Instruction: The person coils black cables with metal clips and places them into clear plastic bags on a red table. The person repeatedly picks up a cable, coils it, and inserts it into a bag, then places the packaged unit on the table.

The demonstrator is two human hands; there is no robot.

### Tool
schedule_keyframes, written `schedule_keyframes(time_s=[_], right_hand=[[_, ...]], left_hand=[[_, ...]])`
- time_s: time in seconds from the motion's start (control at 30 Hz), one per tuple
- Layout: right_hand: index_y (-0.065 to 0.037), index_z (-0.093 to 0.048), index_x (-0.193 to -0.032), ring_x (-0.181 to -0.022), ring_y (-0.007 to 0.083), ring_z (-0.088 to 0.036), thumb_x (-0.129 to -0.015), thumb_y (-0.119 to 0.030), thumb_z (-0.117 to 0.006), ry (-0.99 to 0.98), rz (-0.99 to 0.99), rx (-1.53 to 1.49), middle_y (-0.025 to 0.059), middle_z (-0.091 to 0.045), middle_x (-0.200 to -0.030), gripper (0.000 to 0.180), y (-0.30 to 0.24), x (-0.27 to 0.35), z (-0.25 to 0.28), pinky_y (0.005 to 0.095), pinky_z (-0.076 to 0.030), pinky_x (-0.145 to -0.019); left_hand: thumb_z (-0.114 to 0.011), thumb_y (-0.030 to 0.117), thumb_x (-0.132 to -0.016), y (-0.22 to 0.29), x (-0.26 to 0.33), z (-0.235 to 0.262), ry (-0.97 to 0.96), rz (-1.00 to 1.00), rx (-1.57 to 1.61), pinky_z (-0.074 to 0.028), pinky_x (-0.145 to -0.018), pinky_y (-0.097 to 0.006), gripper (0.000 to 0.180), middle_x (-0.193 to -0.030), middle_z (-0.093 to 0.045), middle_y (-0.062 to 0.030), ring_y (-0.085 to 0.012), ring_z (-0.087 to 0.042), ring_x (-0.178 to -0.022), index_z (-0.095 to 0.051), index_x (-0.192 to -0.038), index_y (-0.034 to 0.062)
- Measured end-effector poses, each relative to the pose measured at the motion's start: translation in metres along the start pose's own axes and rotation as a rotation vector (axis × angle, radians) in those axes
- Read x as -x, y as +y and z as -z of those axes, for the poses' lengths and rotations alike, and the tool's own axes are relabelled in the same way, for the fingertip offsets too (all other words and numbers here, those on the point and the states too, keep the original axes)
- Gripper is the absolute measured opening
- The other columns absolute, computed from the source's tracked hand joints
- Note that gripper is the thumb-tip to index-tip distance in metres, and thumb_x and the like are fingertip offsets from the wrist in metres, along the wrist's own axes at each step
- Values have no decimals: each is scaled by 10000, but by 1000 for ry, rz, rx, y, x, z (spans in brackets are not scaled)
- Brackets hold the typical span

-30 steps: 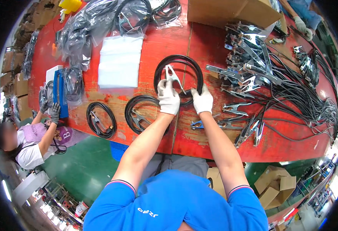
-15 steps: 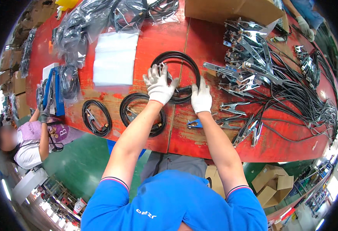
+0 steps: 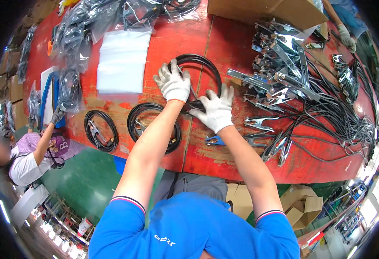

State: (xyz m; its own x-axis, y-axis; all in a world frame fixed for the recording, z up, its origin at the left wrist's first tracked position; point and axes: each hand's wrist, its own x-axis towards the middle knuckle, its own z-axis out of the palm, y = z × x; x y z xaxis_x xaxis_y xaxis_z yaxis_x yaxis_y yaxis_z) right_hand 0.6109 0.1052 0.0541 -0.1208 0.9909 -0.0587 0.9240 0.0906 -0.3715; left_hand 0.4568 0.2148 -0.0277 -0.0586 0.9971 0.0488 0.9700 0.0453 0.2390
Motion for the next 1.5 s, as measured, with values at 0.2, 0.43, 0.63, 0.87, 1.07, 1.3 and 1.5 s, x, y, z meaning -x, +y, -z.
schedule_keyframes(time_s=[0.2,0.43,0.63,0.87,1.07,1.3,1.5], right_hand=[[-69,-705,-1138,-1329,460,-489,-812,-439,-806,218,-70,-295,146,-642,-1272,504,1,10,-61,699,-263,-1179],[-67,-567,-1384,-1294,461,-499,-913,-301,-691,414,-264,-94,234,-546,-1386,540,13,3,-60,623,-326,-1168],[-68,-500,-1496,-1268,488,-549,-984,-302,-584,122,-325,-25,301,-552,-1437,569,13,5,-57,592,-419,-1087],[-101,-419,-1557,-1156,516,-568,-993,-307,-607,246,-319,10,335,-521,-1424,629,-8,12,-70,588,-461,-1010],[-69,-497,-1490,-1269,507,-541,-982,-300,-645,345,-273,-190,318,-545,-1421,578,5,31,-46,563,-447,-1080],[-92,-660,-1294,-1176,435,-604,-910,-190,-730,472,-345,-33,234,-653,-1258,402,10,165,9,537,-480,-1017],[-150,-682,-1240,-1109,416,-660,-946,-223,-687,345,-769,-128,203,-653,-1248,304,-45,280,-1,480,-552,-937]], left_hand=[[-628,449,-941,4,-1,-6,107,-35,4,-255,-1213,-622,679,-1522,-461,-234,-419,-423,-1420,-487,-1525,134],[-637,412,-944,3,6,-6,94,-61,-49,-297,-1196,-583,645,-1497,-497,-249,-414,-462,-1388,-516,-1493,96],[-529,458,-995,3,11,17,-86,14,-28,-290,-1208,-573,683,-1499,-501,-280,-441,-453,-1409,-464,-1521,27],[-508,543,-1002,-18,13,22,-94,-19,65,-200,-1265,-558,782,-1614,-385,-263,-432,-363,-1488,-381,-1584,36],[-565,492,-994,-57,36,97,-109,-26,158,-327,-1208,-507,697,-1502,-512,-260,-420,-465,-1406,-485,-1496,15],[-719,218,-926,-179,172,145,160,-162,298,-437,-1095,-522,413,-1332,-635,-227,-423,-579,-1253,-656,-1289,31],[-751,200,-891,-122,243,140,-101,-488,600,-466,-1035,-515,364,-1257,-652,-187,-403,-602,-1189,-671,-1215,52]])
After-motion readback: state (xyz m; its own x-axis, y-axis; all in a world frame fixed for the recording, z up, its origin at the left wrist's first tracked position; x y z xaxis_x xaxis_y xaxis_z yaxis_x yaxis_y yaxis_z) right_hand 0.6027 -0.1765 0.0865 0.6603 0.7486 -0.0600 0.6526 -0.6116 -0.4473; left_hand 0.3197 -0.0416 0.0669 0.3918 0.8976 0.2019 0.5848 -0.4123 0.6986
